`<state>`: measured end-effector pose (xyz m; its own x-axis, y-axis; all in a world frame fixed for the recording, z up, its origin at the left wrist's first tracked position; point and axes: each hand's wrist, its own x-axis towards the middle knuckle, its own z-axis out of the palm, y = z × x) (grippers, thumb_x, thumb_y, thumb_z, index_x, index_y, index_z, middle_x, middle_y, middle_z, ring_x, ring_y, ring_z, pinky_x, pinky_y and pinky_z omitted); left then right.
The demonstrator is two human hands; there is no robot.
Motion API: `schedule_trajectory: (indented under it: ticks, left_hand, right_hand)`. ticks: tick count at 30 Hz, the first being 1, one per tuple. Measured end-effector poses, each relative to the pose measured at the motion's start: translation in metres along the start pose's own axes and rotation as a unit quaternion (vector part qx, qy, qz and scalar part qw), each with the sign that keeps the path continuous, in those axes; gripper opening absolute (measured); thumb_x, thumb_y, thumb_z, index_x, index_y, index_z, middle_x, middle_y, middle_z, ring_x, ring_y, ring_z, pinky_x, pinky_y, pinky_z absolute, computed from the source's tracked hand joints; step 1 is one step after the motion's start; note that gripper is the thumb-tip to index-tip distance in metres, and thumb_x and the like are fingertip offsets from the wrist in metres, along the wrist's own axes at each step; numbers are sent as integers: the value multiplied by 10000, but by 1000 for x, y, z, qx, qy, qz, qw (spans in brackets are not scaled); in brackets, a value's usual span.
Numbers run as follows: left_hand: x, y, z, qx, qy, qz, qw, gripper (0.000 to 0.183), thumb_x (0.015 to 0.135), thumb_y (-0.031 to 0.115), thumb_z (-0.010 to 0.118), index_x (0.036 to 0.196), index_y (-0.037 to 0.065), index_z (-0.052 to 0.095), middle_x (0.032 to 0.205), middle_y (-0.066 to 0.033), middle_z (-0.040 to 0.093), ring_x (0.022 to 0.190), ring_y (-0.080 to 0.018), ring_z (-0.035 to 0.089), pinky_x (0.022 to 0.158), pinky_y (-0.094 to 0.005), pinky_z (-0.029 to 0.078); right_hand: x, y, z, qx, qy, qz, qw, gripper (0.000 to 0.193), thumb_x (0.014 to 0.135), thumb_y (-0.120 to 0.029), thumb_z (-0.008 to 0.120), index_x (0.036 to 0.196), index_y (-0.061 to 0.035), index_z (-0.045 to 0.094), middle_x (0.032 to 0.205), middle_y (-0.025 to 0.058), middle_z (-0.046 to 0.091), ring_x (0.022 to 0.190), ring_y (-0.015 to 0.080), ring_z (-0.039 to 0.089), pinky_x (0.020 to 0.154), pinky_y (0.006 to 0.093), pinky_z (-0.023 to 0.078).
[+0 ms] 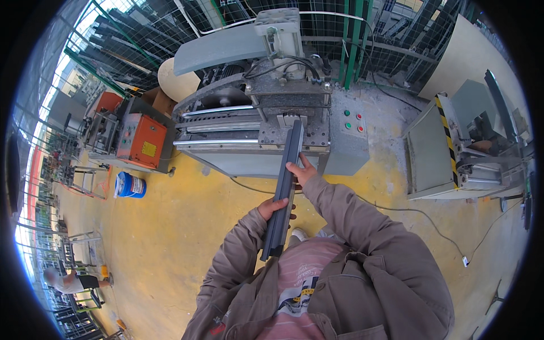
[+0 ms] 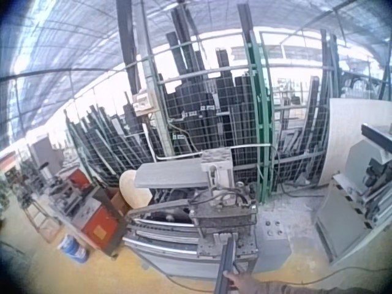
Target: The person places a metal profile into a cutting machine, secures it by tightening a clamp, and uses the machine to cut the profile. They then remove the cut piece, place it on a stack, and repeat the process with several more metal profiles before carrying the stack of cut pieces away.
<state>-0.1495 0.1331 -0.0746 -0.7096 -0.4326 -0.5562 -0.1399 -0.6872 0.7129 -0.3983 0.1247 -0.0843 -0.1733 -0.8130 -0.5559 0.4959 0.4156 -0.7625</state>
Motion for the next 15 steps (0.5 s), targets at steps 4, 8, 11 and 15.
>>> schedule_trajectory:
  ticks: [4, 8, 11, 15]
  left_hand:
    - [-15, -14, -11, -4, 8, 10, 1000, 836, 1089, 616, 901, 1593, 2, 641, 1367, -172, 797, 1213, -373, 868, 955, -495, 724]
    - [-27, -26, -20, -7, 37, 28, 999, 789, 1092, 617, 899, 1543, 5, 686, 1307, -163, 822, 1185, -355, 879, 953, -470, 718]
    - [-1, -26, -16, 23, 57, -15, 998, 735, 1091, 615, 901, 1484, 22, 720, 1204, -142, 835, 1107, -310, 878, 938, -441, 706]
    - [32, -47, -33, 76, 107, 3, 991, 669, 1131, 613, 861, 1459, 40, 751, 1182, -112, 823, 1011, -239, 825, 898, -412, 682]
  right_hand:
    - [7, -11, 12, -20, -10, -4, 1000, 1150, 1087, -424, 957, 1964, -38, 321, 1525, 171, 834, 1247, 255, 837, 1038, 406, 676]
    - [8, -7, 29, -3, -25, -7, 1000, 1097, 1103, -424, 928, 1954, -44, 349, 1479, 143, 854, 1162, 268, 866, 915, 462, 713]
    - [29, 3, 8, 8, -11, -46, 999, 1112, 1104, -467, 927, 1961, -77, 334, 1460, 153, 857, 1096, 283, 882, 802, 492, 722]
    - [13, 31, 2, -140, 39, -23, 989, 1207, 1108, -548, 913, 1982, -89, 219, 1446, 212, 859, 1123, 320, 886, 785, 499, 735]
